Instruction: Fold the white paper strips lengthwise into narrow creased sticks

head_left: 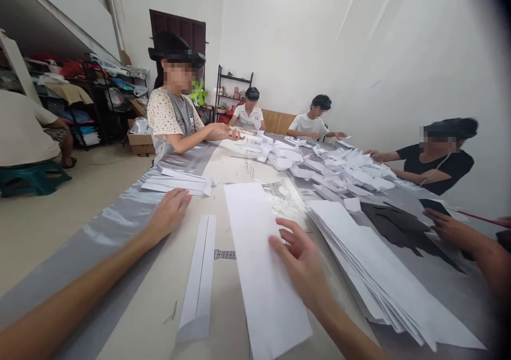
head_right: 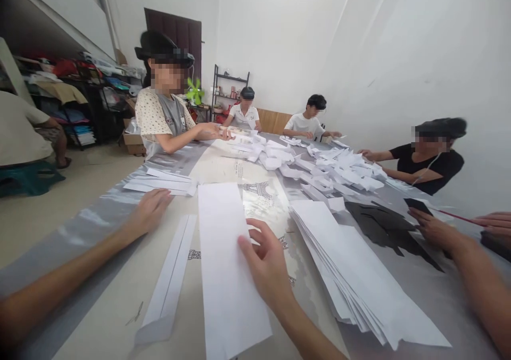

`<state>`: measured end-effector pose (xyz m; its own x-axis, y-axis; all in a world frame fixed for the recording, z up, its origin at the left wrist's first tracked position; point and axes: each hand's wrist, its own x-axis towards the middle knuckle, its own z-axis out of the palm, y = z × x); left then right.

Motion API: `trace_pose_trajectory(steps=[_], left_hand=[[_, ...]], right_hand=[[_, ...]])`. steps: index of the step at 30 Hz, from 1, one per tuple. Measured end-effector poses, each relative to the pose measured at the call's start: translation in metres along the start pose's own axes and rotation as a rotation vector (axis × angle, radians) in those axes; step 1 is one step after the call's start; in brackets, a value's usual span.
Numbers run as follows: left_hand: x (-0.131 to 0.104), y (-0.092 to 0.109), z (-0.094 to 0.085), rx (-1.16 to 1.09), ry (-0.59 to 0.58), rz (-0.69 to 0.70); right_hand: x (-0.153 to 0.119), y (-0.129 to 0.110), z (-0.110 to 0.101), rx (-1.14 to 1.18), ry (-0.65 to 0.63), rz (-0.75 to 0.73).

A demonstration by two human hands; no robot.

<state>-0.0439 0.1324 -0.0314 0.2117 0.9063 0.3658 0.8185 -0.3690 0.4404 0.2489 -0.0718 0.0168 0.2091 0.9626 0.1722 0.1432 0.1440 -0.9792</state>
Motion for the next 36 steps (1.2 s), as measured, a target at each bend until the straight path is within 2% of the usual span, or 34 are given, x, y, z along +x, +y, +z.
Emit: trace_pose_trajectory(steps=[2,4,5,7,9,12,15,18,21,24,31,36], left_hand=[[-0.018,0.022,-0.009,-0.129,-0.039,-0.004],[-0.039,0.048,-0.018,-0.572,-0.278,-0.042],[-0.05,0.061,-0.022,-0.73,-0.362,-0.073],[-0.066,0.082,-0.027,-0.86,-0.415,-0.13],[-0.074,0.094,-0.029,-0.9,-0.442,-0.141],[-0.077,0.096,-0.029,-0.934,-0.49,-0.13],[-0.077,0.094,-0.027,-0.958,-0.516,-0.157],[-0.08,0.095,-0.026,-0.946,-0.546,-0.18],[-0.083,0.098,-0.025,-0.862,-0.678,-0.115],[-0.087,0.101,-0.025,-0.803,-0.753,-0.117],[-0.093,0.101,-0.019,-0.851,-0.766,-0.137],[-0.089,0.095,-0.021,-0.805,-0.656,-0.119]], right_hand=[[0.003,0.006,0.004,0.047,-0.06,0.05],[0.004,0.012,0.009,0.076,-0.139,0.071],[0.004,0.014,0.011,0.084,-0.19,0.076],[0.004,0.017,0.014,0.09,-0.3,0.089],[0.004,0.018,0.016,0.106,-0.409,0.116],[0.005,0.02,0.018,0.158,-0.528,0.185],[0.006,0.025,0.019,0.147,-0.583,0.215],[0.005,0.029,0.021,0.126,-0.569,0.181],[0.004,0.029,0.022,0.128,-0.5,0.161],[0.004,0.025,0.02,0.101,-0.504,0.159],[0.006,0.02,0.018,0.076,-0.56,0.185],[0.007,0.017,0.017,0.114,-0.558,0.229]])
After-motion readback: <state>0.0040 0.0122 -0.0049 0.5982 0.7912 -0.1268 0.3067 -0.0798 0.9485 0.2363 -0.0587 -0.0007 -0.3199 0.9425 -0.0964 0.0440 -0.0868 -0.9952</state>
